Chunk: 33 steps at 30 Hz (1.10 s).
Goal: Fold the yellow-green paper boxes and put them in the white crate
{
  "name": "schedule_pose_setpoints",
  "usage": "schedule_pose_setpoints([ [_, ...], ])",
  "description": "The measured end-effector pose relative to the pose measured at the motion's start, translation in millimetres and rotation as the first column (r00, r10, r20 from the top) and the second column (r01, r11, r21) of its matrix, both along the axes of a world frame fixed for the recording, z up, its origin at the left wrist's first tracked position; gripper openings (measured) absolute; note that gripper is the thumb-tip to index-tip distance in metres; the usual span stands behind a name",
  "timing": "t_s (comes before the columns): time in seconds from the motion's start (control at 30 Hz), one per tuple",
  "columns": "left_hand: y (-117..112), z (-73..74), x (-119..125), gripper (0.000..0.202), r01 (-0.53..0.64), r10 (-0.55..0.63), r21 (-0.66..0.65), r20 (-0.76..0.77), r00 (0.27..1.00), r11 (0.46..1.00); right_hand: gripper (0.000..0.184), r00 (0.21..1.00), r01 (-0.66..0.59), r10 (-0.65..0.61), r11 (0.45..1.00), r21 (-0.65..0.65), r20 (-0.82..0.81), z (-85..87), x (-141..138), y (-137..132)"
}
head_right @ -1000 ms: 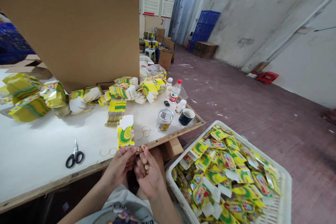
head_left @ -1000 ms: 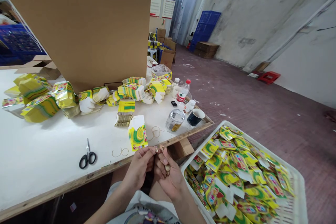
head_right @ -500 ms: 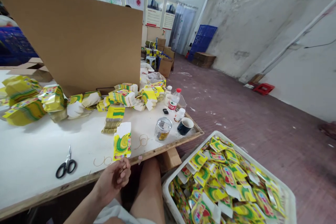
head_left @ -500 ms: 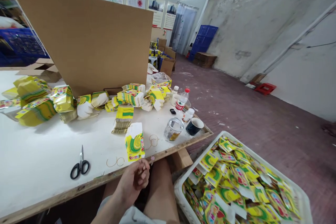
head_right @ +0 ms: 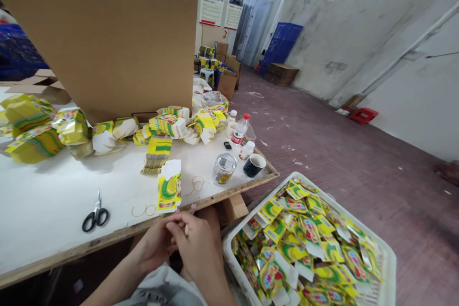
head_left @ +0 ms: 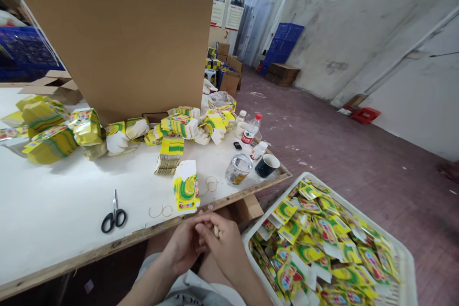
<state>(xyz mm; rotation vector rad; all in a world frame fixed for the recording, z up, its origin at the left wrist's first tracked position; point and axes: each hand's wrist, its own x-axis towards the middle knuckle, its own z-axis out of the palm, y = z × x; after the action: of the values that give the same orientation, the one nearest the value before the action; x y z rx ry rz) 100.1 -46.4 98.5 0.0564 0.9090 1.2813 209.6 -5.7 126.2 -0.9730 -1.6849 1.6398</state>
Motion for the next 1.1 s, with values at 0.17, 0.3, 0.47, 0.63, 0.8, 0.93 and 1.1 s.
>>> schedule_pose_setpoints([
  [0.17, 3, 1.6, -4, 0.036, -0.043, 0.05, 0.071, -0.11, 0.993, 0.997, 0.05, 0.921, 0.069, -0.273, 0.816, -0.574, -0.278, -3.3, 0, 8],
  [0.3, 1, 6.3, -7, 0.024, -0.054, 0.14, 0.201, -0.442, 0.886, 0.978, 0.055, 0.878, -0.007, -0.36, 0.65, -0.76, -0.315, -18.1, 0, 10],
  [0.47, -4, 14.3, -8, 0.022, 0.29, 0.096, 0.225, -0.912, 0.4, 0.93, 0.042, 0.848, 0.089, -0.487, 0.521, -0.849, -0.21, -30.2, -4, 8],
  [0.63, -3, 15.8, -11, 0.023, 0.317, 0.076, 0.183, -0.943, 0.324, 0.931, 0.04, 0.858, 0.069, -0.463, 0.533, -0.844, -0.222, -30.9, -3, 9],
  [0.8, -2, 13.8, -12, 0.015, 0.272, 0.073, 0.19, -0.919, 0.388, 0.943, 0.042, 0.878, 0.049, -0.406, 0.603, -0.796, -0.254, -31.6, -2, 7],
  [0.93, -1, 13.5, -12, 0.015, 0.129, 0.126, 0.224, -0.843, 0.522, 0.966, 0.045, 0.905, 0.086, -0.343, 0.728, -0.68, -0.252, -30.6, -3, 3],
  [1.1, 0, 15.0, -12, 0.019, 0.09, 0.177, 0.268, -0.816, 0.55, 0.959, 0.047, 0.966, 0.065, -0.161, 0.908, -0.415, -0.201, -27.8, 3, 5],
])
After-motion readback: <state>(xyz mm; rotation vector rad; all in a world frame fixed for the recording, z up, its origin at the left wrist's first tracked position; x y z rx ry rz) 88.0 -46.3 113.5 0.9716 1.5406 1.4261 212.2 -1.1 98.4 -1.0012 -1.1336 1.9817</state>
